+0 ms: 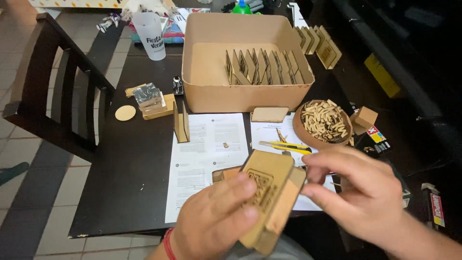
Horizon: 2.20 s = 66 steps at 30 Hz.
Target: Assembling a wooden model or display using glue and a cutter while following printed instructions.
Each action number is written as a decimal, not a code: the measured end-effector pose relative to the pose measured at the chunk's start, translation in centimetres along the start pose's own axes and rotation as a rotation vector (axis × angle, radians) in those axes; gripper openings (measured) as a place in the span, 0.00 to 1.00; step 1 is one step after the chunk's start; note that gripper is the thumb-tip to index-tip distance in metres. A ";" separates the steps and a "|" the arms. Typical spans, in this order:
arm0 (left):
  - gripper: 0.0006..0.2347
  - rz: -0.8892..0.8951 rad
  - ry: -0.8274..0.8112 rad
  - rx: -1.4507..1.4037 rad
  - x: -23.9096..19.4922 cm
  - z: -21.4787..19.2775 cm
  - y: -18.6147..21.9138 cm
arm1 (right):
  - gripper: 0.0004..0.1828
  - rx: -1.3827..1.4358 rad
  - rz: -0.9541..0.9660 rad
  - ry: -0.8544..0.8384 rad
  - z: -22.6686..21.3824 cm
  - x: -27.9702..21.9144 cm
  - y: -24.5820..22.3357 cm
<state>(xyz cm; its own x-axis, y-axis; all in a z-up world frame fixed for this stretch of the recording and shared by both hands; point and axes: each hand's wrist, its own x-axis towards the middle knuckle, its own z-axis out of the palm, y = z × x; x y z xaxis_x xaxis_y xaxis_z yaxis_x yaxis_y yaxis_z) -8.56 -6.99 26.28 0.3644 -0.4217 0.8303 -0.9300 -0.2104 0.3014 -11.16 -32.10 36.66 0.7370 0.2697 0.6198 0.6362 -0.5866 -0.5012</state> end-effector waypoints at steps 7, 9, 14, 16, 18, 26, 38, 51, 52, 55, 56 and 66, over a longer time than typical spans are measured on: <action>0.10 0.237 0.050 0.168 2.3 -1.2 -0.2 | 0.27 0.271 0.032 0.040 1.5 -3.1 1.9; 0.14 0.129 0.053 0.068 1.4 0.0 -0.9 | 0.25 0.115 -0.032 0.044 1.6 -2.6 2.0; 0.15 -0.025 0.054 0.020 1.7 0.7 -1.3 | 0.44 -0.123 0.060 -0.042 1.9 -0.3 0.9; 0.10 0.016 0.046 0.211 2.7 0.4 -0.8 | 0.62 -0.211 0.142 -0.163 2.8 0.8 0.4; 0.10 0.020 0.053 0.225 2.8 0.5 -1.3 | 0.59 -0.139 0.214 -0.152 3.3 1.6 -0.2; 0.11 -0.004 -0.054 0.326 2.8 0.1 -2.2 | 0.52 -0.162 0.288 -0.244 5.1 2.9 0.7; 0.29 -0.208 -0.318 0.389 -2.6 -1.3 -4.5 | 0.49 0.200 0.370 0.028 0.6 -0.1 3.3; 0.17 -0.214 0.056 0.190 0.2 0.2 -4.1 | 0.19 0.507 0.371 -0.297 3.9 -0.8 4.1; 0.21 -0.173 -0.039 0.200 0.0 0.2 -4.3 | 0.24 0.254 0.196 -0.384 3.8 0.6 3.4; 0.13 -0.124 0.102 0.165 0.4 0.5 -4.1 | 0.13 0.229 -0.075 -0.457 4.5 3.7 2.8; 0.13 -0.117 0.120 0.170 -0.3 0.6 -4.8 | 0.13 0.216 -0.089 -0.463 4.4 4.5 2.5; 0.16 -0.308 0.067 0.045 1.5 -2.3 -5.5 | 0.09 -0.715 -0.342 -0.541 5.3 9.2 4.7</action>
<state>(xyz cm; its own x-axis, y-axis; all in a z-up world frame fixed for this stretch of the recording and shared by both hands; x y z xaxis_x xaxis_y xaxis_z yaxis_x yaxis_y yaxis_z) -3.02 -4.47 26.93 0.6234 -0.2731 0.7326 -0.7727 -0.3585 0.5238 -0.16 -28.30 36.82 0.6568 0.7237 0.2120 0.6784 -0.6898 0.2530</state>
